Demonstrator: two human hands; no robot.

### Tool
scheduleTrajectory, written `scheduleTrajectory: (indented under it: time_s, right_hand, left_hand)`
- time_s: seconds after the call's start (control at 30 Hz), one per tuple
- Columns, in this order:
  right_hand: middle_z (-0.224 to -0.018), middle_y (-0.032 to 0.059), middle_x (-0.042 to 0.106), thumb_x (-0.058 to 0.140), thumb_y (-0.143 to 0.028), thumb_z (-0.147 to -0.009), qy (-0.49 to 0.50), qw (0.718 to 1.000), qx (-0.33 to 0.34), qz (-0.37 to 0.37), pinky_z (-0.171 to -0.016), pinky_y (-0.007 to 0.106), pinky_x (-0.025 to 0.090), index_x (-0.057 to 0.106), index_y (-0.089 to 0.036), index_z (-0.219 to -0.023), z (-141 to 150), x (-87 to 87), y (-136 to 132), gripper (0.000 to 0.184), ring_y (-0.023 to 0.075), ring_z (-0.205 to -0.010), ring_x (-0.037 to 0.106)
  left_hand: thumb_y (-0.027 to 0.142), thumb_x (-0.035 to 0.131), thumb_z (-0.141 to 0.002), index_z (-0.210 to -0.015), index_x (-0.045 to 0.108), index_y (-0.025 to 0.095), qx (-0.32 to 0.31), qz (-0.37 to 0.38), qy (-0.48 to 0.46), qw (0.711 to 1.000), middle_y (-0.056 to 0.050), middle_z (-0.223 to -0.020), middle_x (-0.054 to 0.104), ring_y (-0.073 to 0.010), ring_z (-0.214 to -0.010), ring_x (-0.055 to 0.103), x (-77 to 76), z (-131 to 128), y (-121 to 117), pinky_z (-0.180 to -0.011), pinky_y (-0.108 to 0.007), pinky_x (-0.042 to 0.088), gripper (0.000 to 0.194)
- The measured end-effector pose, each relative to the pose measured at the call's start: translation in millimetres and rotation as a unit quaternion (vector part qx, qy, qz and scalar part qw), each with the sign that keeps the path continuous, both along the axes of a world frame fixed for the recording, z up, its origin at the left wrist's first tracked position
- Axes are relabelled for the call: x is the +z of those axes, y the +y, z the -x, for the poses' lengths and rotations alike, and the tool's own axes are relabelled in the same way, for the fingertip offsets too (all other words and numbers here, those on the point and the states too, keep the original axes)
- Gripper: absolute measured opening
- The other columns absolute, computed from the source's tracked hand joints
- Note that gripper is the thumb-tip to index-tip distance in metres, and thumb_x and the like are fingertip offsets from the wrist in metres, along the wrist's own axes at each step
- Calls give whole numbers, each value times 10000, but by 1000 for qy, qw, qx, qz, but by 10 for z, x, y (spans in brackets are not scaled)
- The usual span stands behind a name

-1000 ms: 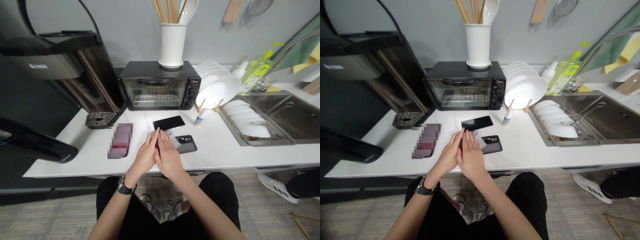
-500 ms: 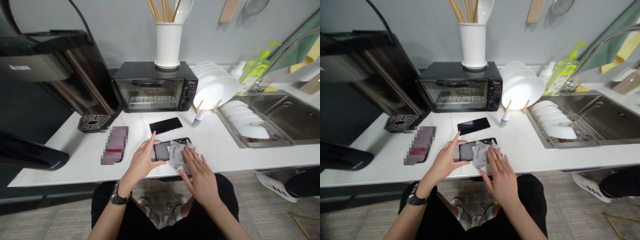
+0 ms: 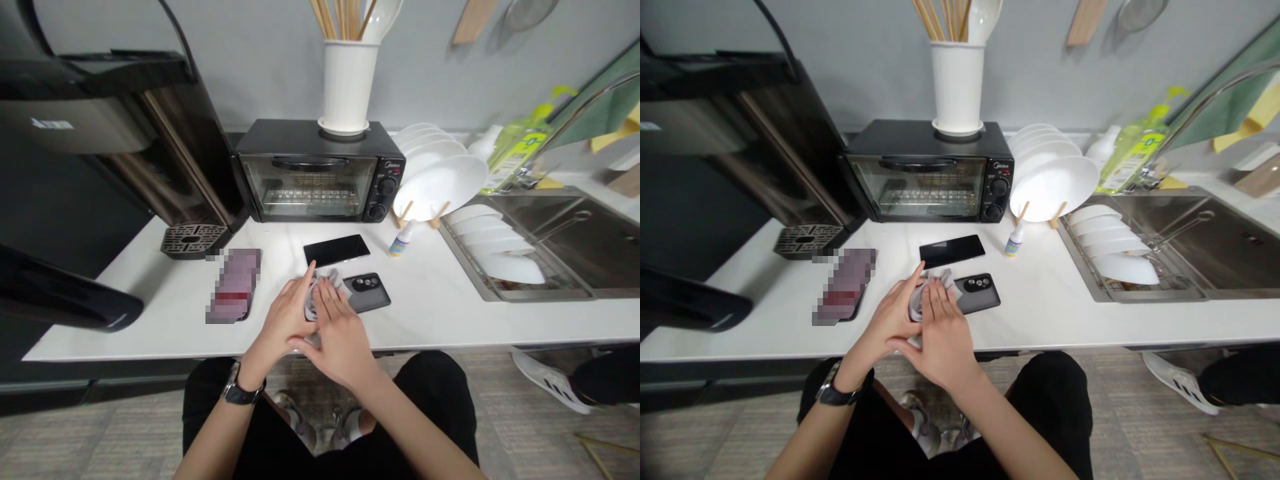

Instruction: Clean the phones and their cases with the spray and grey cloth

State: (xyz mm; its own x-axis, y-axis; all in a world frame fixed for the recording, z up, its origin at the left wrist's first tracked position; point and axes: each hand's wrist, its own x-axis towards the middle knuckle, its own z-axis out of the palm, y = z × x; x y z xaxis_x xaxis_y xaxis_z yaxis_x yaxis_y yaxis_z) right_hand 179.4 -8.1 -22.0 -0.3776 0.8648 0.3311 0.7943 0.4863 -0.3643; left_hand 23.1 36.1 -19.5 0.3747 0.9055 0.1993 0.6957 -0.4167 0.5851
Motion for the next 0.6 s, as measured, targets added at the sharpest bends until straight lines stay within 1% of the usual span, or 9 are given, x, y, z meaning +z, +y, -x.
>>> scheduleTrajectory:
  time_s: [0.03, 0.1, 0.2, 0.3, 0.4, 0.43, 0.5, 0.57, 0.6]
  right_hand:
    - [-1613, 283, 403, 481, -808, -926, 2, 1000, 19, 5, -1262, 543, 341, 433, 45, -1536, 12, 15, -50, 1050, 369, -1533, 380]
    - [-1614, 242, 426, 486, -752, -963, -2, 999, 49, 7, -1259, 538, 354, 441, -2, -1546, -69, 31, -162, 951, 343, -1525, 403]
    - [-1614, 175, 457, 514, -612, -1018, -26, 998, 55, -4, -1232, 550, 398, 388, -105, -1601, -397, 0, -314, 782, 310, -1512, 432]
    - [-1629, 130, 448, 528, -491, -1042, -60, 998, 6, -29, -1202, 559, 432, 288, -180, -1654, -794, -81, -368, 728, 309, -1521, 417]
    - [-1651, 131, 412, 512, -476, -1049, -78, 993, -65, -55, -1199, 568, 423, 243, -185, -1669, -1041, -159, -277, 736, 327, -1527, 403]
    - [-1657, 139, 400, 510, -491, -1048, -77, 992, -83, -61, -1200, 572, 418, 248, -174, -1667, -1061, -177, -222, 744, 335, -1531, 394]
    - [-1657, 165, 391, 518, -539, -1033, -66, 989, -111, -70, -1202, 588, 408, 281, -139, -1655, -997, -195, -101, 776, 358, -1540, 370]
    - [-1646, 200, 398, 532, -590, -1012, -46, 988, -123, -76, -1201, 608, 401, 330, -91, -1629, -801, -186, -6, 819, 382, -1542, 358]
    - [-1638, 214, 406, 534, -607, -1005, -38, 990, -115, -74, -1204, 613, 398, 357, -69, -1612, -667, -170, 20, 831, 386, -1538, 364]
  left_hand:
    - [149, 720, -822, -1686, 98, 263, 7, -8, 1, 1000, -132, -1396, 624, -319, -1250, 599, -4, -1, -8, -1055, -479, 509, 1070]
    - [121, 690, -830, -1686, 96, 279, 8, -13, -2, 1000, -114, -1357, 633, -303, -1234, 596, 2, -7, -29, -1048, -468, 514, 1053]
    - [182, 787, -810, -1680, 98, 319, -8, 2, -16, 1000, -84, -1337, 640, -299, -1249, 589, 27, -10, -52, -1059, -472, 511, 1118]
    - [268, 881, -770, -1672, 110, 354, -14, 9, -34, 999, -71, -1348, 649, -309, -1275, 586, 47, -10, -49, -1088, -496, 490, 1189]
    - [288, 918, -743, -1664, 152, 366, -17, 17, -37, 999, -68, -1362, 651, -309, -1281, 589, 62, -12, -38, -1099, -491, 480, 1201]
    - [285, 921, -741, -1662, 163, 369, -18, 20, -37, 999, -65, -1367, 651, -304, -1282, 590, 67, -14, -37, -1101, -484, 479, 1195]
    - [282, 920, -743, -1661, 168, 375, -18, 22, -40, 999, -59, -1370, 652, -296, -1283, 590, 75, -17, -38, -1104, -475, 479, 1190]
    - [287, 910, -755, -1664, 163, 374, -19, 22, -44, 999, -58, -1369, 656, -292, -1285, 589, 75, -18, -38, -1109, -473, 479, 1179]
    - [285, 898, -767, -1665, 167, 367, -20, 22, -46, 999, -63, -1369, 657, -294, -1283, 589, 70, -17, -35, -1106, -474, 483, 1161]
